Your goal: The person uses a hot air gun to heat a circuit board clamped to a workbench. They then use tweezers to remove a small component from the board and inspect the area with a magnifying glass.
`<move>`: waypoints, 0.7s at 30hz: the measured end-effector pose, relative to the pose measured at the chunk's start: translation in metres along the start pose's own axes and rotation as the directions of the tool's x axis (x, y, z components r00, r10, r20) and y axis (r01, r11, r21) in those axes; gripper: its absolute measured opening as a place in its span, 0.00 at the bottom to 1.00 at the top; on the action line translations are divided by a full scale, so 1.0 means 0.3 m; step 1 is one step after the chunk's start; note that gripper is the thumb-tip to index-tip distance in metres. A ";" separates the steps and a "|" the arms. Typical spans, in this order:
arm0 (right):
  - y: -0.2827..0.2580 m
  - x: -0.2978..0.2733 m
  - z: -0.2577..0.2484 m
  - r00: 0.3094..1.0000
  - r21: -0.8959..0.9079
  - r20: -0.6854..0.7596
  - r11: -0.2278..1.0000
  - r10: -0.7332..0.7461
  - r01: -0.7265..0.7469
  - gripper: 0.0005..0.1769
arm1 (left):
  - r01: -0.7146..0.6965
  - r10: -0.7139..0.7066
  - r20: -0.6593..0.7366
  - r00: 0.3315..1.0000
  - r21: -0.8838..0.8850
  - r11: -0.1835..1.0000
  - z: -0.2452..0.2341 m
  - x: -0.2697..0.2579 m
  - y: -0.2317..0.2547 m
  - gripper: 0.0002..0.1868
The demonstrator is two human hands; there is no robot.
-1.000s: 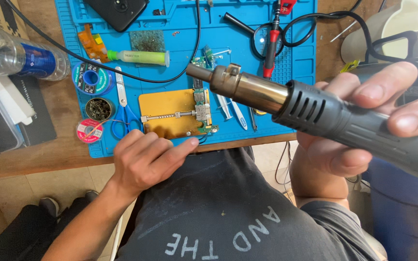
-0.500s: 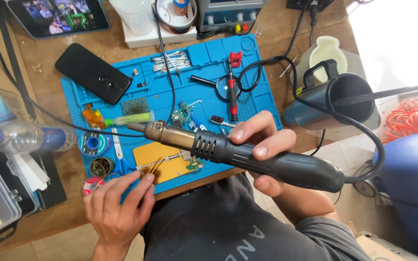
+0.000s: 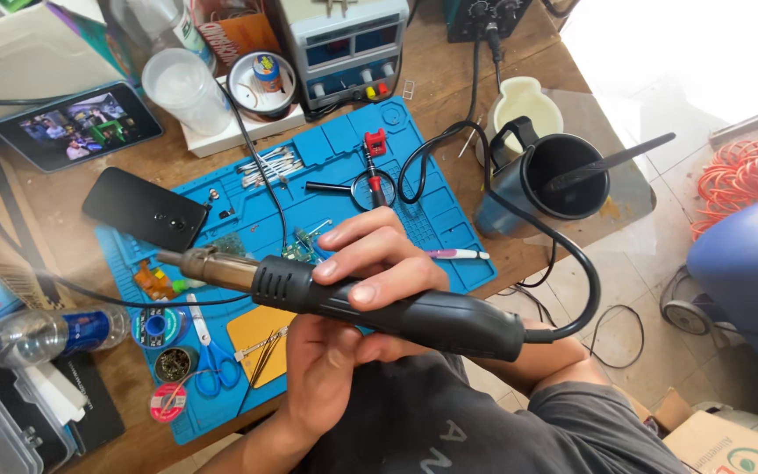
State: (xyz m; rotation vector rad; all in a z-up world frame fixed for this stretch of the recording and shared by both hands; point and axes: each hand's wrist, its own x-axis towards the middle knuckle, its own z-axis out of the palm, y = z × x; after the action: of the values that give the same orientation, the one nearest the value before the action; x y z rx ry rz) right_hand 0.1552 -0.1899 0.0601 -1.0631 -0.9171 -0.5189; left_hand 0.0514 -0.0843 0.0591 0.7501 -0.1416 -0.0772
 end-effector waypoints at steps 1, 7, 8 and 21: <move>0.000 -0.005 -0.005 0.999 -0.014 0.035 1.000 0.026 -0.025 0.20 | -0.020 0.023 -0.037 0.999 0.083 0.996 -0.015 0.001 -0.005 0.31; -0.030 0.001 -0.022 0.979 -0.049 0.122 0.986 0.163 -0.158 0.29 | -0.086 0.113 -0.194 0.975 0.142 0.986 -0.091 0.001 -0.033 0.39; -0.045 0.003 -0.033 0.956 -0.060 0.189 0.975 0.224 -0.216 0.33 | -0.159 0.169 -0.156 0.973 0.075 0.984 -0.081 0.009 -0.021 0.34; -0.301 0.030 -0.277 0.876 -0.061 0.410 0.966 0.254 -0.252 0.17 | -0.237 0.418 -0.196 0.887 0.585 0.776 -0.014 0.146 0.172 0.38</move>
State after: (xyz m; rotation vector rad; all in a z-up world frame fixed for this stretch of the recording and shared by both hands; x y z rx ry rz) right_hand 0.1244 -0.3026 0.0984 -1.3048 -1.1246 -0.0714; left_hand 0.0962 -0.0489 0.0957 1.2937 0.0187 0.4473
